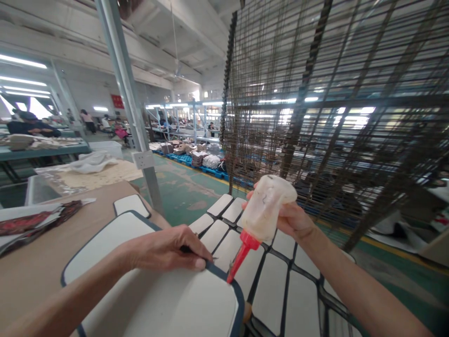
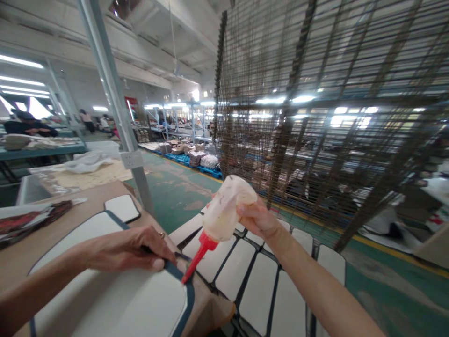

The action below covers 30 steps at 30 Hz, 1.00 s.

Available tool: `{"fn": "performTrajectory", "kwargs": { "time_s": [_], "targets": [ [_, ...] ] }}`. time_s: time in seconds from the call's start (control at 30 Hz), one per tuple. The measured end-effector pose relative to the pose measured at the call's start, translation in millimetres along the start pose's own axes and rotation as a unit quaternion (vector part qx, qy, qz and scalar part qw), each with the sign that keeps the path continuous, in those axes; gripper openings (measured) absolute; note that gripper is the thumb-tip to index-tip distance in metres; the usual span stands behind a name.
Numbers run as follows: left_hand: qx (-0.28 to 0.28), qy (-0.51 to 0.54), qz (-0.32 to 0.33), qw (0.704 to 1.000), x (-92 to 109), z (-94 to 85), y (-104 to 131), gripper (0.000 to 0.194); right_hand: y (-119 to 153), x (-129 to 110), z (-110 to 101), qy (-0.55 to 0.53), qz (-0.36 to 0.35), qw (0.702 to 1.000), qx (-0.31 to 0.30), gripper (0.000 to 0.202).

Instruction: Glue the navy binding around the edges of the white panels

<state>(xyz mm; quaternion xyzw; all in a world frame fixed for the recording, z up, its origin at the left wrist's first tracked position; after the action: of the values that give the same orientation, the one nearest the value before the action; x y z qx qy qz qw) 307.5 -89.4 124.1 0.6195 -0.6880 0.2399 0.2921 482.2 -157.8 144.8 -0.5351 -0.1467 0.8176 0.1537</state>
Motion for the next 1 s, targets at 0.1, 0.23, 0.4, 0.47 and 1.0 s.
{"fn": "performTrajectory", "kwargs": {
  "time_s": [0.1, 0.23, 0.4, 0.47, 1.0],
  "targets": [
    [-0.031, -0.01, -0.058, 0.998, -6.3, 4.6, 1.4, 0.044, -0.6, 0.6, -2.7, 0.003, -0.005, 1.0, 0.006, 0.053],
    [-0.025, -0.011, -0.064, 0.998, -6.3, 4.8, 2.0, 0.041, -0.3, 2.0, -5.3, 0.006, -0.006, 1.0, 0.007, 0.051],
    [-0.026, -0.003, -0.066, 0.997, -8.0, 5.7, 2.4, 0.04, 0.8, -1.0, -6.9, 0.019, -0.025, 0.999, 0.017, 0.049],
    [-0.02, -0.003, -0.064, 0.998, -8.5, 4.8, 3.2, 0.04, 1.2, -2.2, -6.3, 0.021, -0.025, 0.999, 0.019, 0.048],
    [-0.001, -0.027, -0.064, 0.998, -12.7, -0.5, 12.8, 0.041, 8.1, -6.9, 1.7, 0.018, -0.02, 1.0, -0.012, 0.05]
  ]
}}
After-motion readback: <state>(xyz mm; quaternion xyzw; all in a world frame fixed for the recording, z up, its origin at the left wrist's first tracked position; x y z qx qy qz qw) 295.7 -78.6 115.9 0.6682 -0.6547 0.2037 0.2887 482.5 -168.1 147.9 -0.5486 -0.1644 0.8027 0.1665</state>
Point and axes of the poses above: each hand's wrist, its own y-axis away from the middle knuckle, its own z-axis out of the palm, x = y × z, the point moved 7 cm from there along -y, towards the middle knuckle, and after that the axes turned 6 degrees about -y, right-handed, at the moved point
